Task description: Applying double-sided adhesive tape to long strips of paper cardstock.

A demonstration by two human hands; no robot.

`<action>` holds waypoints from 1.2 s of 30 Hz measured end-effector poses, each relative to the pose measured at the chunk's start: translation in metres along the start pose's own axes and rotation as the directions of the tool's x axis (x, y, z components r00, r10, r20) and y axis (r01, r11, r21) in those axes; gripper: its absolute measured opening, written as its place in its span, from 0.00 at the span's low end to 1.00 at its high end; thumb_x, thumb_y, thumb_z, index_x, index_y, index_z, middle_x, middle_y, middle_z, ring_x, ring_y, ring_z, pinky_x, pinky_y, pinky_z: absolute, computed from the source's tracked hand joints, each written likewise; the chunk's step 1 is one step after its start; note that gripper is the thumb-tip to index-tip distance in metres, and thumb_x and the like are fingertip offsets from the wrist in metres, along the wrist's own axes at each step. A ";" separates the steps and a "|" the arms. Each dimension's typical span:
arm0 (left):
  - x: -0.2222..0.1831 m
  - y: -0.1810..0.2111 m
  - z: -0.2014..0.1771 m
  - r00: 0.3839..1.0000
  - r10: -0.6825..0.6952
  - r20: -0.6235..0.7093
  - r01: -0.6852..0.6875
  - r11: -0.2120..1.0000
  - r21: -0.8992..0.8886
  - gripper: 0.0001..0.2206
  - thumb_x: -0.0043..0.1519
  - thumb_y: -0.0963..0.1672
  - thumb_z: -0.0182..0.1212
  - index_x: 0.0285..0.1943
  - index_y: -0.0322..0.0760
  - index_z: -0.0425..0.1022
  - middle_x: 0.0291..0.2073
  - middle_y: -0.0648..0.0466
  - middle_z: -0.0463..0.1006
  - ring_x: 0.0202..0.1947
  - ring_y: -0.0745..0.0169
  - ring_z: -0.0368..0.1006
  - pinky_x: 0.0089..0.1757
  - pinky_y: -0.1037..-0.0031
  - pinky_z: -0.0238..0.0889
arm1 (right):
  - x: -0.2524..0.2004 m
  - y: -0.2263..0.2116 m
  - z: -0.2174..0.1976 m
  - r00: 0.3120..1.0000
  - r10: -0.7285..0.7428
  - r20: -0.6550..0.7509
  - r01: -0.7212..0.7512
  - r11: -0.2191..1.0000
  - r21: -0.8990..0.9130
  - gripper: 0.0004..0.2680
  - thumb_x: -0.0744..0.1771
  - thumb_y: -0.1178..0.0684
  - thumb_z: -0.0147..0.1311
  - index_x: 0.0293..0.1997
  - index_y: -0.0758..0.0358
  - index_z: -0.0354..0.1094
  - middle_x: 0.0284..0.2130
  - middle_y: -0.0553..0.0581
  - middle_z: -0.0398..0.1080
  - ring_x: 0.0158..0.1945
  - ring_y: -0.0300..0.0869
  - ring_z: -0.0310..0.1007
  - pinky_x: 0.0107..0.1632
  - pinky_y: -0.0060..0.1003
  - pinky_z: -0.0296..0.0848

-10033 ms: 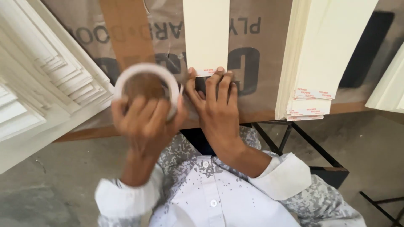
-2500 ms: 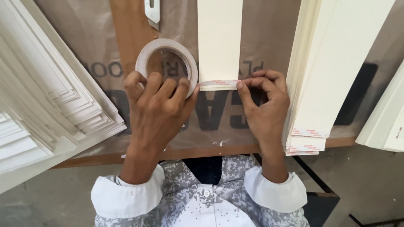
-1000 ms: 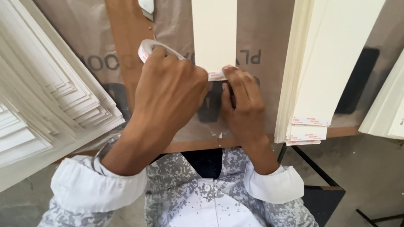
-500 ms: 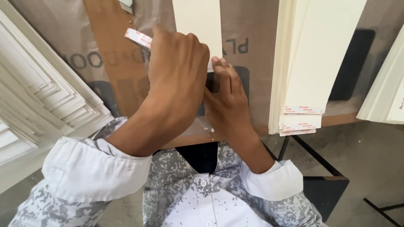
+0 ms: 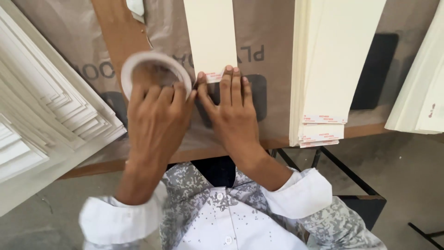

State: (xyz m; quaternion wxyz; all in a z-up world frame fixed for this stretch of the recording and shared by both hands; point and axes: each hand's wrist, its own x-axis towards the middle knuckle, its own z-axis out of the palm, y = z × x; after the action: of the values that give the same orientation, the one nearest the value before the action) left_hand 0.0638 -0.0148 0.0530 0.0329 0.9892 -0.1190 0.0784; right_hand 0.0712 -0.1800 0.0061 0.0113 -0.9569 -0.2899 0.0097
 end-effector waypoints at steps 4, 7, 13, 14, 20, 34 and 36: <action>-0.060 0.013 0.002 0.950 -0.272 -0.156 0.207 0.918 -0.339 0.12 0.67 0.44 0.73 0.50 0.27 0.82 0.23 0.55 0.73 0.26 0.62 0.65 0.41 0.67 0.57 | 0.001 0.002 -0.003 1.000 -0.025 0.004 0.025 0.999 -0.047 0.23 0.69 0.53 0.51 0.75 0.54 0.53 0.63 0.78 0.60 0.68 0.64 0.62 0.68 0.56 0.64; -0.063 0.012 -0.012 0.911 -0.356 -0.210 0.302 0.920 -0.251 0.13 0.67 0.45 0.74 0.50 0.28 0.80 0.25 0.51 0.69 0.30 0.55 0.64 0.44 0.64 0.57 | 0.006 0.013 -0.020 0.996 0.032 -0.078 -0.011 0.968 0.252 0.22 0.66 0.52 0.56 0.70 0.52 0.57 0.61 0.71 0.63 0.65 0.61 0.65 0.67 0.54 0.67; -0.066 -0.009 0.034 0.898 -0.371 -0.235 0.319 0.919 -0.230 0.12 0.67 0.45 0.73 0.49 0.29 0.81 0.26 0.52 0.71 0.31 0.56 0.65 0.44 0.64 0.57 | -0.004 0.038 0.002 0.867 0.498 -0.034 -0.327 0.618 0.715 0.20 0.69 0.47 0.60 0.65 0.65 0.62 0.57 0.64 0.63 0.56 0.52 0.72 0.57 0.45 0.78; -0.066 -0.008 0.036 0.894 -0.380 -0.236 0.330 0.916 -0.227 0.12 0.67 0.45 0.73 0.49 0.29 0.81 0.26 0.52 0.71 0.31 0.56 0.65 0.44 0.64 0.57 | 0.000 0.034 0.000 0.872 0.488 -0.033 -0.321 0.621 0.715 0.20 0.69 0.47 0.60 0.65 0.65 0.62 0.57 0.64 0.63 0.56 0.52 0.72 0.57 0.45 0.78; -0.049 -0.010 0.043 0.893 -0.384 -0.236 0.301 0.897 -0.323 0.11 0.68 0.45 0.71 0.50 0.29 0.80 0.30 0.50 0.73 0.34 0.53 0.67 0.47 0.63 0.58 | 0.039 0.023 -0.009 0.866 0.496 -0.068 -0.452 0.833 0.319 0.33 0.58 0.32 0.74 0.52 0.71 0.61 0.45 0.66 0.64 0.46 0.54 0.71 0.46 0.50 0.73; -0.045 -0.016 0.052 0.857 -0.452 -0.249 0.316 0.841 -0.439 0.12 0.64 0.45 0.70 0.46 0.29 0.77 0.34 0.46 0.78 0.36 0.50 0.71 0.46 0.62 0.59 | 0.047 0.023 -0.021 0.775 0.610 -0.165 -0.349 0.630 0.693 0.11 0.65 0.55 0.66 0.46 0.70 0.71 0.40 0.61 0.73 0.35 0.43 0.78 0.36 0.36 0.76; -0.045 -0.016 0.052 0.854 -0.456 -0.249 0.318 0.838 -0.443 0.12 0.63 0.45 0.70 0.46 0.29 0.77 0.33 0.46 0.78 0.36 0.50 0.71 0.46 0.63 0.59 | 0.040 0.034 -0.028 0.773 0.607 -0.183 -0.355 0.653 0.668 0.08 0.67 0.55 0.64 0.44 0.69 0.74 0.36 0.59 0.75 0.31 0.42 0.78 0.32 0.33 0.75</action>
State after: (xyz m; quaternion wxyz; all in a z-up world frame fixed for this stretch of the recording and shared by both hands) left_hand 0.0318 0.0066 -0.0064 0.2628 0.9366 0.0813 0.2171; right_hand 0.1244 -0.1866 0.0324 0.3674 -0.9259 0.0077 -0.0877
